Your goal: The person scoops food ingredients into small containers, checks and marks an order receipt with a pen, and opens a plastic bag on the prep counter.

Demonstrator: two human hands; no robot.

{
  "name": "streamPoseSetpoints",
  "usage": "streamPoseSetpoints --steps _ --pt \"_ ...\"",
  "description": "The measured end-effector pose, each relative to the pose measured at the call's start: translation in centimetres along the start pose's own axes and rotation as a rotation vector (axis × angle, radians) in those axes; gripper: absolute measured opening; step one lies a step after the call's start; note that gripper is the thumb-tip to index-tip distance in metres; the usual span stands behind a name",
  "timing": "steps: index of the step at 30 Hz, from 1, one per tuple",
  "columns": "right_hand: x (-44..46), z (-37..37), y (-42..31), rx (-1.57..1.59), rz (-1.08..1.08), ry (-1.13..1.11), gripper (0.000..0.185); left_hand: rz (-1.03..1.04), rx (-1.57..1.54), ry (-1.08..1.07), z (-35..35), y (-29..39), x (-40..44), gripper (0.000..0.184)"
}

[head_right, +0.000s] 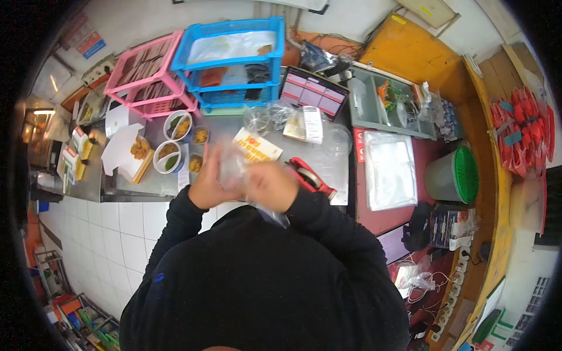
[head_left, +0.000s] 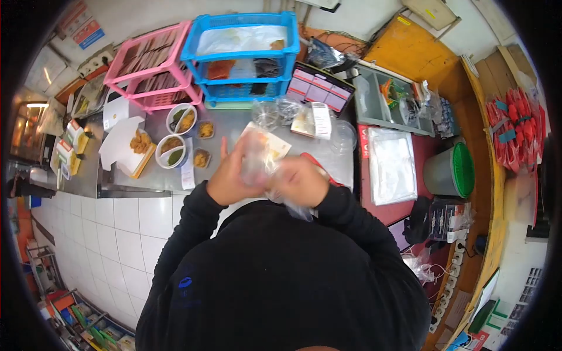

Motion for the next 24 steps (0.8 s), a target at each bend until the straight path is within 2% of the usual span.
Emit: streamPoseSetpoints --steps 1,2,4,7,10,11,13,15,17,20,21,24 --pt "0.3 -1.0 -0.7 0.135 0.061 0.183 0.012 -0.151 0.041 -0.246 -1.2 -1.4 -0.8 0.07" --pt "0.4 -2.8 -1.1 0.273 0.131 0.365 0.014 -0.26 -0.003 -0.357 -2.6 -3.1 -2.1 0.067" --pt "0.4 -5.3 -2.9 0.488 0.116 0.482 0.017 -0.469 -0.091 -0.573 -6.0 -6.5 -4.8 0.06" --pt "-1.1 -4.8 -0.7 0.616 0.185 0.412 0.023 -0.592 -0.277 -0.907 -12.3 -8.4 -7.7 0.056" --pt "-1.9 -1.0 1.1 0.724 0.306 0.418 0.03 -0.324 -1.445 -0.129 -14.8 -7.1 -9.6 0.061" --pt "-2.1 0.5 0.7 0.836 0.354 0.465 0.031 -0.404 -1.835 0.184 -14.7 -6.5 -9.4 0.066" --pt "-2.2 3.0 -0.1 0.969 0.398 0.544 0.033 -0.245 -1.97 -0.092 -14.5 -3.1 -9.0 0.061" --pt "-2.1 4.3 0.7 1.009 0.375 0.619 0.035 -0.241 -1.812 -0.225 -14.5 -2.0 -9.6 0.055" --pt "-2.6 5.3 -0.1 0.918 0.366 0.69 0.034 -0.394 -1.39 -0.191 -14.0 -2.9 -11.4 0.048" --pt "-2.8 6.6 1.1 0.93 0.334 0.703 0.032 -0.65 -1.182 -0.098 -13.9 -5.1 -13.5 0.034" --pt "-2.8 7.0 1.4 0.922 0.344 0.705 0.031 -0.669 -1.183 -0.009 -13.6 -5.8 -14.2 0.024" --pt "-2.2 8.4 3.4 0.827 0.348 0.634 0.027 -0.58 -1.299 0.017 -13.3 -10.5 -16.8 0.018"
Point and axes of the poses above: each hand's wrist, its own x-axis towards the middle knuckle, its own z-axis out of the palm, y = z × x, the point moved 2 cm from there along x, towards the middle knuckle, and after that the axes turned 5 degrees about -x, right-handed, at the moved point
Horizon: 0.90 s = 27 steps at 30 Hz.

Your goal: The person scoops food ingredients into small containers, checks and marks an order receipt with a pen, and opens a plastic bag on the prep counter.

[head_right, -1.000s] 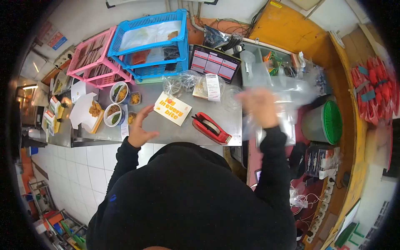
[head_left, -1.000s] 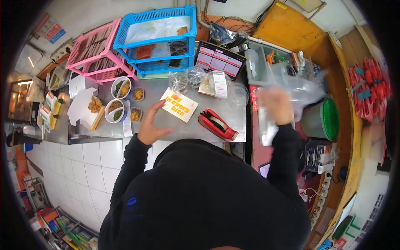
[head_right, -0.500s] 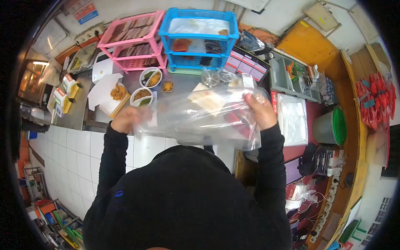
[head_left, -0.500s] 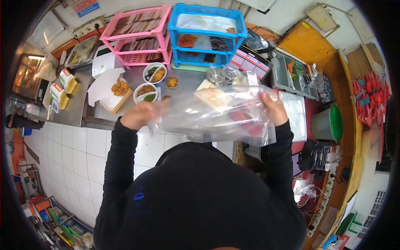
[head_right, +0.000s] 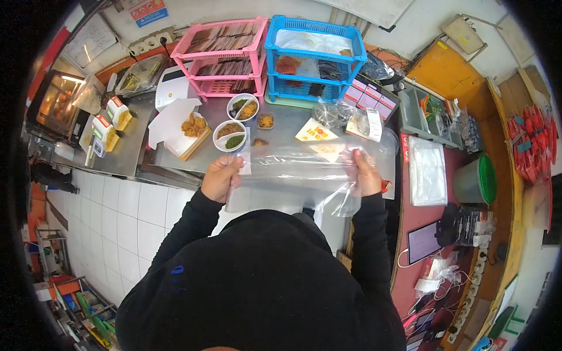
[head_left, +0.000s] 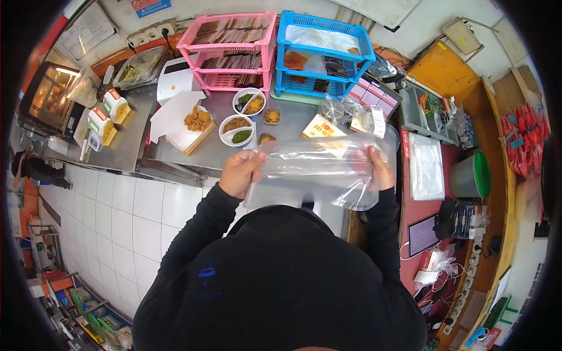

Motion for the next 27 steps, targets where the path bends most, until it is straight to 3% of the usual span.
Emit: streamPoseSetpoints --steps 3,6,10,11,12,14,15,18,21,24,25,27 --pt "1.2 -0.3 3.3 -0.145 0.037 0.021 0.024 0.09 -0.154 0.028 -1.2 -1.0 -0.1 0.011" --pt "1.1 0.7 3.7 -0.224 0.069 -0.017 0.023 -0.011 -0.069 0.517 5.5 2.1 -1.0 0.019" --pt "-0.2 1.5 4.3 -0.478 0.242 -0.064 0.049 0.069 -0.055 0.317 1.1 0.5 -1.6 0.019" --pt "1.1 0.0 6.0 -0.803 0.242 0.009 0.066 0.082 -0.079 0.251 -1.9 -0.5 -1.6 0.019" --pt "1.5 0.0 6.6 -1.041 -0.047 0.055 0.068 0.097 -0.104 0.184 -3.4 -1.0 -1.6 0.019" --pt "1.0 0.6 7.1 -1.467 -0.667 0.149 0.07 0.114 0.038 0.307 -1.0 -0.2 -1.7 0.02" --pt "-0.3 3.4 5.7 -1.227 -0.471 0.095 0.062 0.119 0.109 0.367 0.3 0.1 -1.6 0.021" --pt "-2.8 9.3 4.7 -0.746 -0.172 -0.258 0.048 0.173 0.163 0.363 2.0 0.3 -1.8 0.023" --pt "-3.7 12.9 6.9 -0.496 -0.087 -0.576 0.036 0.04 0.018 0.195 -1.1 -1.4 -1.8 0.021" --pt "-4.4 15.9 7.3 -0.353 0.048 -0.609 0.031 0.222 0.393 0.305 1.5 -1.5 -1.6 0.019" --pt "-4.3 16.4 7.9 -0.281 -0.022 -0.599 0.03 0.27 0.349 0.32 1.8 -1.8 -1.3 0.021" --pt "-4.5 16.7 7.5 -0.351 0.027 -0.589 0.03 0.147 0.394 0.294 1.6 -1.2 -2.2 0.021"
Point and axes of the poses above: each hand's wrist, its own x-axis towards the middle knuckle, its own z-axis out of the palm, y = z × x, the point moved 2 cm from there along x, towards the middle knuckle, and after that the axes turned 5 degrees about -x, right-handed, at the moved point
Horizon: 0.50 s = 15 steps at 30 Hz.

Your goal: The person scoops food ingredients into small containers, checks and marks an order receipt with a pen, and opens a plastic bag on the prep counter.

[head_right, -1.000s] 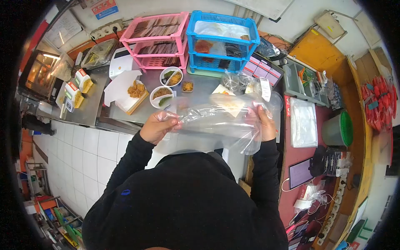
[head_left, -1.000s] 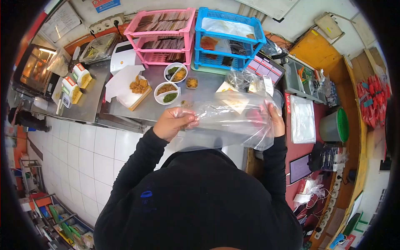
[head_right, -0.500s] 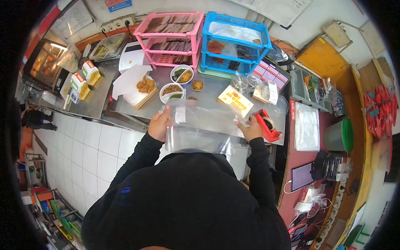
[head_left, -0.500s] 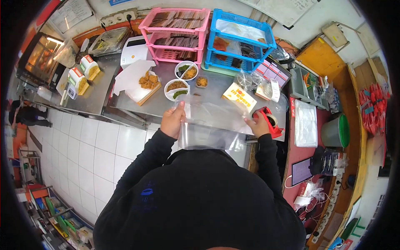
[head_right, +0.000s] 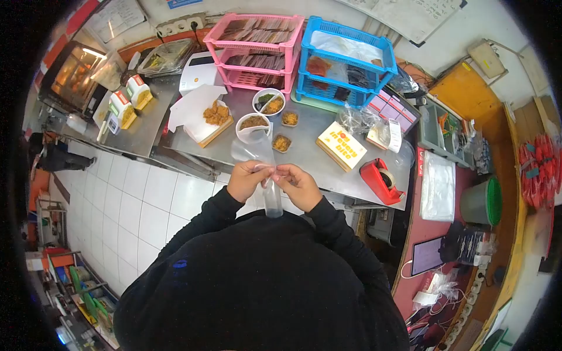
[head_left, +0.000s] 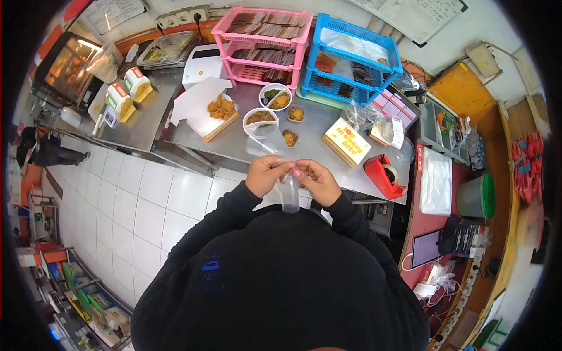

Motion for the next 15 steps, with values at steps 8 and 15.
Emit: streamPoseSetpoints --steps 8,15 --pt "-0.9 1.5 0.4 -0.253 -0.11 0.117 0.035 0.126 -0.022 0.093 0.3 -0.4 -0.4 0.028" --pt "-1.5 2.0 -0.6 -0.513 -0.261 0.2 0.019 -0.033 -0.103 -0.018 -1.4 -1.5 -0.7 0.025"
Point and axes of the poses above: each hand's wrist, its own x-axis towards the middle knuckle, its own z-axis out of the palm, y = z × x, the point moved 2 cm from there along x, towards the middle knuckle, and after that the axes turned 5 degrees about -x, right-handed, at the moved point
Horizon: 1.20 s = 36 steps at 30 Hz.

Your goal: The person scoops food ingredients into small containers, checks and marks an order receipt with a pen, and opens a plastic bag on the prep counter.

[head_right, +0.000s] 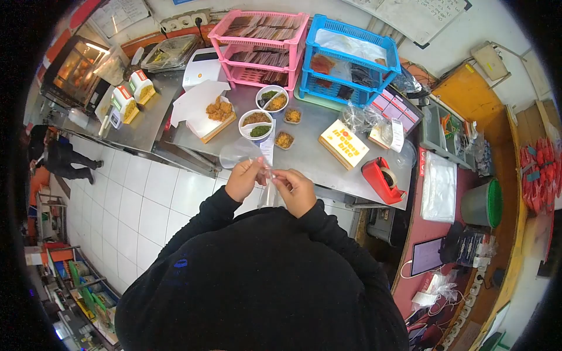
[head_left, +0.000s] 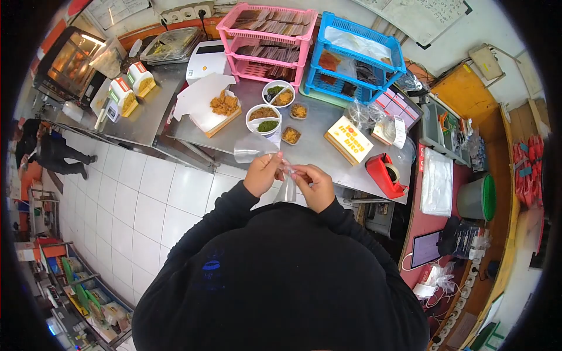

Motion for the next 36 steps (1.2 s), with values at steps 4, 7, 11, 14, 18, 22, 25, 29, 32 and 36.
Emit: streamPoseSetpoints --steps 4,7,11,14,18,22,25,29,32,36 --pt "0.3 -0.6 0.0 -0.349 -0.39 -0.048 0.01 -0.185 -0.221 0.121 0.3 0.7 -0.5 0.022" --pt "0.0 0.0 -0.7 -0.468 -0.48 -0.261 0.009 -0.328 -0.524 -0.13 -2.5 -1.6 -0.4 0.03" --pt "-0.6 0.4 -1.3 -0.395 -0.511 -0.319 0.01 -0.43 -0.422 -0.066 -2.5 -1.0 -1.8 0.019" --pt "-0.4 0.1 -2.1 -0.303 -0.369 -0.311 0.017 -0.372 -0.402 -0.062 -2.9 -1.6 -2.3 0.016" --pt "-0.2 0.9 0.1 0.165 0.061 -0.275 0.029 -0.21 -0.216 -0.093 -2.1 -2.3 -2.2 0.021" --pt "0.5 0.9 0.6 0.336 0.178 -0.234 0.031 -0.17 -0.175 -0.065 -0.2 -0.2 -2.7 0.025" --pt "0.5 1.3 0.7 0.478 0.149 -0.265 0.03 -0.201 0.021 -0.03 -1.2 0.8 -2.4 0.021" --pt "0.1 1.4 0.6 0.472 0.209 -0.303 0.026 -0.074 0.133 0.043 -1.2 0.1 -2.1 0.019" --pt "0.5 0.7 0.3 0.307 0.115 -0.244 0.027 -0.003 0.038 0.065 -0.3 1.1 -1.9 0.018" --pt "0.3 0.9 0.6 0.377 0.148 -0.175 0.028 -0.063 0.075 0.065 -0.6 1.2 -2.0 0.021"
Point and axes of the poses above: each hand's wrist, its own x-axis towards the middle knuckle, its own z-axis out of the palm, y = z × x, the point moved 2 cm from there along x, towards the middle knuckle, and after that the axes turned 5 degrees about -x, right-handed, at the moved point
